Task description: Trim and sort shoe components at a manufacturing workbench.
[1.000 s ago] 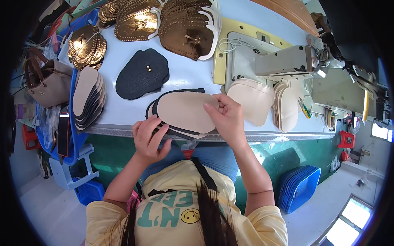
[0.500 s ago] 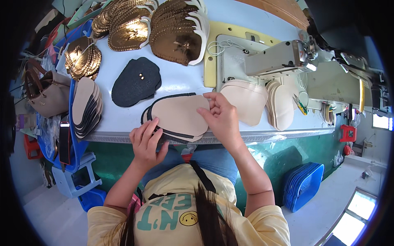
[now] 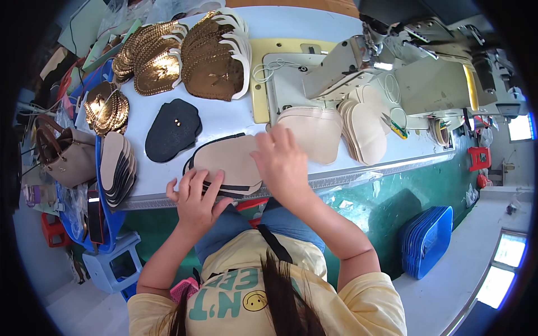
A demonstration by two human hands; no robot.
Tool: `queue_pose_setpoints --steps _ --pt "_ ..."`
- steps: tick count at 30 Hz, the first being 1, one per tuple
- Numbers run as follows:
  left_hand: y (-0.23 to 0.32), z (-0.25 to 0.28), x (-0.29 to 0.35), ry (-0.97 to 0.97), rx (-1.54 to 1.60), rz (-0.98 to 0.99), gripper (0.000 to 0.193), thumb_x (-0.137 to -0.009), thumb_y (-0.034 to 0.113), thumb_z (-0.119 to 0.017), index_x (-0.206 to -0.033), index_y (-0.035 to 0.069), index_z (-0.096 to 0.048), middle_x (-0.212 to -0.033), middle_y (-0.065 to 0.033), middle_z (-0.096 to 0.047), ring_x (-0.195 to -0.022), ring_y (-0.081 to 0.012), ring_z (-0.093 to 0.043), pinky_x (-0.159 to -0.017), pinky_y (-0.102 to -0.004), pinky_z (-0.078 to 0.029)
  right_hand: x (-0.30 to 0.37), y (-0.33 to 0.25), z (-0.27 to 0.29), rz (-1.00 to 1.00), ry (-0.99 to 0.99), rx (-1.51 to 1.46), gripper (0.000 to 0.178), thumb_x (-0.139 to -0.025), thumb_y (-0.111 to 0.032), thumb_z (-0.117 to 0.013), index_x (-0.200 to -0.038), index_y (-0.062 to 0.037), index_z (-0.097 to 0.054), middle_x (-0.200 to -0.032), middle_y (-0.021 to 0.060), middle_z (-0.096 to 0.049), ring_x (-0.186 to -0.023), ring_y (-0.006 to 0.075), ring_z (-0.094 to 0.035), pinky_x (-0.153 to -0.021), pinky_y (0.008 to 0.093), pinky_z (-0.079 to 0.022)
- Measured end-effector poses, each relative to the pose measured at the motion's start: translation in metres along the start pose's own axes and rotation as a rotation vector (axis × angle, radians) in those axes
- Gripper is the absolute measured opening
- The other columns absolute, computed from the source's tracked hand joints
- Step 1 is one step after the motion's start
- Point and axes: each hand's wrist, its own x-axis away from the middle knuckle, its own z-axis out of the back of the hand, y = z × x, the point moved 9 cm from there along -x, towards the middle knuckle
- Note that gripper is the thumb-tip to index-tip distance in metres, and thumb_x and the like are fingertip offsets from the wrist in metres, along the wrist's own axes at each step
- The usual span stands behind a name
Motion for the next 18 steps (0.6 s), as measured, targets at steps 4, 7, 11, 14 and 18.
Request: queue_pose_setpoints --steps 4,7,11,14,18 --pt "0.001 -0.024 -0.027 -0.156 0.359 -0.152 0.060 -0.078 0.051 -0.059 -0.115 0.003 -0.053 -0.127 -0.0192 -0.047 -0.120 -0.0302 -0.042 -0.099 -0.0441 -0.027 0.030 -0.042 -0.006 0.332 -0.053 -0.092 0.028 -0.064 0.002 -0.062 -0.093 0.0001 -0.059 -0.100 0.0137 -0.056 -0.092 0.0306 -0.056 -0.077 0.0376 -0.048" --pt "0.006 -0.012 -0.043 -0.185 0.359 -0.159 0.074 -0.075 0.052 -0.060 -0.126 0.000 -0.045 -0.130 -0.0215 -0.045 -0.120 -0.0311 -0.041 -0.101 -0.0449 -0.027 0.037 -0.036 -0.003 0.303 -0.061 -0.124 0.034 -0.063 0.003 -0.061 -0.097 0.0018 -0.060 -0.107 0.0137 -0.057 -0.098 0.0312 -0.057 -0.083 0.0394 -0.047" --pt "-0.001 -0.017 -0.057 -0.302 0.271 -0.012 0.078 -0.075 0.052 -0.061 -0.129 -0.001 -0.044 -0.130 -0.0184 -0.046 -0.121 -0.0327 -0.039 -0.106 -0.0543 -0.018 0.038 -0.034 0.004 0.264 -0.089 -0.242 0.027 -0.066 0.003 -0.064 -0.093 0.0002 -0.061 -0.104 0.0141 -0.059 -0.098 0.0315 -0.057 -0.083 0.0406 -0.047" --pt "-0.012 -0.011 -0.055 -0.176 0.224 -0.070 0.072 -0.076 0.050 -0.061 -0.127 0.001 -0.047 -0.130 -0.0156 -0.046 -0.123 -0.0319 -0.038 -0.105 -0.0571 -0.015 0.035 -0.012 0.012 0.220 -0.211 -0.538 0.021 -0.067 0.004 -0.066 -0.087 -0.0008 -0.062 -0.096 0.0137 -0.061 -0.092 0.0312 -0.059 -0.079 0.0402 -0.049" --pt "-0.073 0.004 -0.050 0.041 0.426 0.173 0.057 -0.081 0.035 -0.062 -0.127 0.004 -0.049 -0.132 -0.0156 -0.045 -0.131 -0.0352 -0.028 -0.106 -0.0576 -0.015 0.015 0.050 0.059 0.215 0.140 -0.145 0.016 -0.065 0.002 -0.066 -0.079 -0.0037 -0.063 -0.086 0.0112 -0.062 -0.086 0.0295 -0.059 -0.074 0.0386 -0.049"
